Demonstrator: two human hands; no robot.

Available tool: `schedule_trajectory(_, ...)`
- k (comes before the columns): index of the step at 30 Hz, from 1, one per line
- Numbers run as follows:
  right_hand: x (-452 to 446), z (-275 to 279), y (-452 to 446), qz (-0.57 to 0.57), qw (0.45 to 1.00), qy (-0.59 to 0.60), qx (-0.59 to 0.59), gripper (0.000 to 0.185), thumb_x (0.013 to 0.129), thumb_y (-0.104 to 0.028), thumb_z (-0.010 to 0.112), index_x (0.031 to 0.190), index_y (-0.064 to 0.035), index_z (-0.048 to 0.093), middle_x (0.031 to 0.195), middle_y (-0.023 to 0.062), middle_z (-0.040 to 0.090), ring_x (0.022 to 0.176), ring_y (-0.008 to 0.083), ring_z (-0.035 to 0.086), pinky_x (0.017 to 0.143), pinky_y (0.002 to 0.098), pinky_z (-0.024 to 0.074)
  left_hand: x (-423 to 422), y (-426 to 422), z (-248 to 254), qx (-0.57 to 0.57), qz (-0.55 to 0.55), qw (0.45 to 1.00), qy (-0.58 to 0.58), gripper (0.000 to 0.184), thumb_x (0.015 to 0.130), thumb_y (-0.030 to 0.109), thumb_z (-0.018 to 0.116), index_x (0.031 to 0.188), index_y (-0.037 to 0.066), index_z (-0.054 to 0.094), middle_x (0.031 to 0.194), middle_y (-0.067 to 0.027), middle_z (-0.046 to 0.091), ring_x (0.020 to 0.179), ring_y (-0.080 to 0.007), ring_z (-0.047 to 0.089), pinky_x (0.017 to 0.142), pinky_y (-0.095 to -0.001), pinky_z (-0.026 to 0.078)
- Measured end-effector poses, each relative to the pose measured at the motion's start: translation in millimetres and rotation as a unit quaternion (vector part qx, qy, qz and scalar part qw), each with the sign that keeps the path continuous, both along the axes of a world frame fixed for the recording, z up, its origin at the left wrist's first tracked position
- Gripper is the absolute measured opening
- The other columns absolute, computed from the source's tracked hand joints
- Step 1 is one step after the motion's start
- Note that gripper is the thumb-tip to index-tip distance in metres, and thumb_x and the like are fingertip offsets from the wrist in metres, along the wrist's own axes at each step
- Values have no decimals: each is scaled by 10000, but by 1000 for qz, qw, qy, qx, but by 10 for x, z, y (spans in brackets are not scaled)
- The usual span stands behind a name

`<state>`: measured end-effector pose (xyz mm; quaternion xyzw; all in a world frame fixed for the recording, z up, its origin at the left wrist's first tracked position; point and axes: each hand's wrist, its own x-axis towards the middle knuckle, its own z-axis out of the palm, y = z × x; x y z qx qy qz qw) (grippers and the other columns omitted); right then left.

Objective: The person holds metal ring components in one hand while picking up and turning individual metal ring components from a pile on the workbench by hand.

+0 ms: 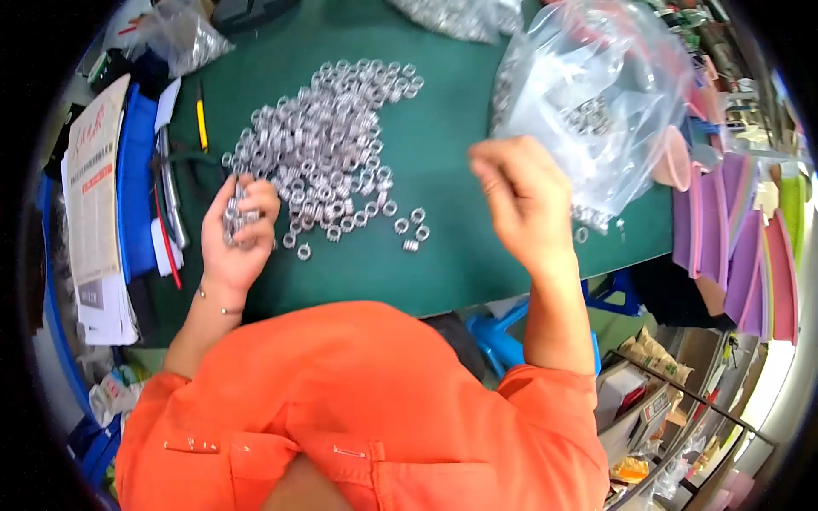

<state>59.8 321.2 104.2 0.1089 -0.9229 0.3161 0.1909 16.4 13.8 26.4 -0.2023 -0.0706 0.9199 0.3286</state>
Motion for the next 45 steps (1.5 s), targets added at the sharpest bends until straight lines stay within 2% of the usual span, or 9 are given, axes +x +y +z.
schedule_trajectory(14, 249, -739, -303, -20, 963, -244, -114, 183, 747, 5, 644, 925, -8, 605, 831, 71, 569, 681, 166, 595, 580, 273, 477, 12, 31, -30, -9, -20, 1000, -2, 207, 922, 223, 434, 928, 30, 509, 860, -36, 403, 752, -114, 466, 430, -224, 348)
schedule_trajectory(20, 284, -707, -141, 66, 650, -252, -714, 141, 806, 42, 490, 924, 21, 564, 890, 140, 561, 737, 205, 600, 474, 231, 497, 37, 17, -49, -8, -15, 1000, -16, 180, 917, 232, 457, 917, 59, 508, 858, -54, 418, 748, -136, 485, 435, -232, 376)
schedule_trajectory(24, 333, -590, -179, 62, 949, -297, -82, 185, 744, 28, 618, 920, -25, 597, 797, 58, 527, 685, 174, 533, 580, 278, 426, 34, 27, -50, -9, -21, 1000, -19, 178, 914, 229, 464, 923, 57, 511, 867, -59, 428, 745, -135, 485, 438, -230, 377)
schedule_trajectory(28, 392, -720, -212, 30, 955, -272, -112, 188, 762, -28, 636, 947, -38, 600, 766, 53, 534, 683, 172, 522, 600, 255, 416, 38, 49, -49, -1, -26, 1000, -18, 177, 914, 231, 466, 930, 59, 502, 870, -57, 425, 741, -134, 481, 436, -232, 374)
schedule_trajectory(32, 392, -741, -134, 70, 626, -329, -704, 144, 790, 2, 552, 933, -16, 539, 791, 41, 552, 607, 86, 454, 442, 214, 336, 48, 28, -57, -4, -24, 1000, -11, 176, 914, 233, 467, 931, 60, 498, 875, -56, 422, 740, -134, 479, 435, -234, 372)
schedule_trajectory(36, 416, -626, -279, 87, 941, -285, -164, 136, 737, -55, 684, 833, -31, 590, 695, 29, 502, 613, 118, 496, 509, 251, 406, 51, 34, -56, -2, -22, 1000, -13, 176, 914, 234, 467, 931, 61, 498, 877, -55, 419, 740, -135, 479, 434, -234, 374)
schedule_trajectory(40, 444, -840, -389, 114, 976, -180, -49, 164, 764, -83, 669, 895, -45, 578, 711, 56, 523, 651, 186, 545, 557, 287, 438, 56, 54, -42, -5, -27, 999, -23, 176, 913, 233, 468, 931, 62, 500, 871, -58, 421, 739, -137, 482, 430, -234, 376)
schedule_trajectory(42, 474, -789, -382, 44, 938, -278, -204, 119, 821, -93, 622, 907, -40, 560, 735, 31, 548, 641, 120, 530, 542, 247, 425, 57, 49, -16, -9, -23, 1000, -17, 193, 920, 230, 443, 927, 46, 500, 862, -48, 410, 745, -126, 473, 428, -232, 361)
schedule_trajectory(45, 443, -712, -331, 39, 690, -390, -608, 155, 890, -87, 512, 1024, -9, 511, 738, 76, 548, 538, 65, 428, 447, 190, 329, 60, 41, -12, -14, -22, 1000, -10, 216, 928, 230, 417, 922, 30, 499, 854, -40, 399, 752, -116, 464, 426, -230, 347)
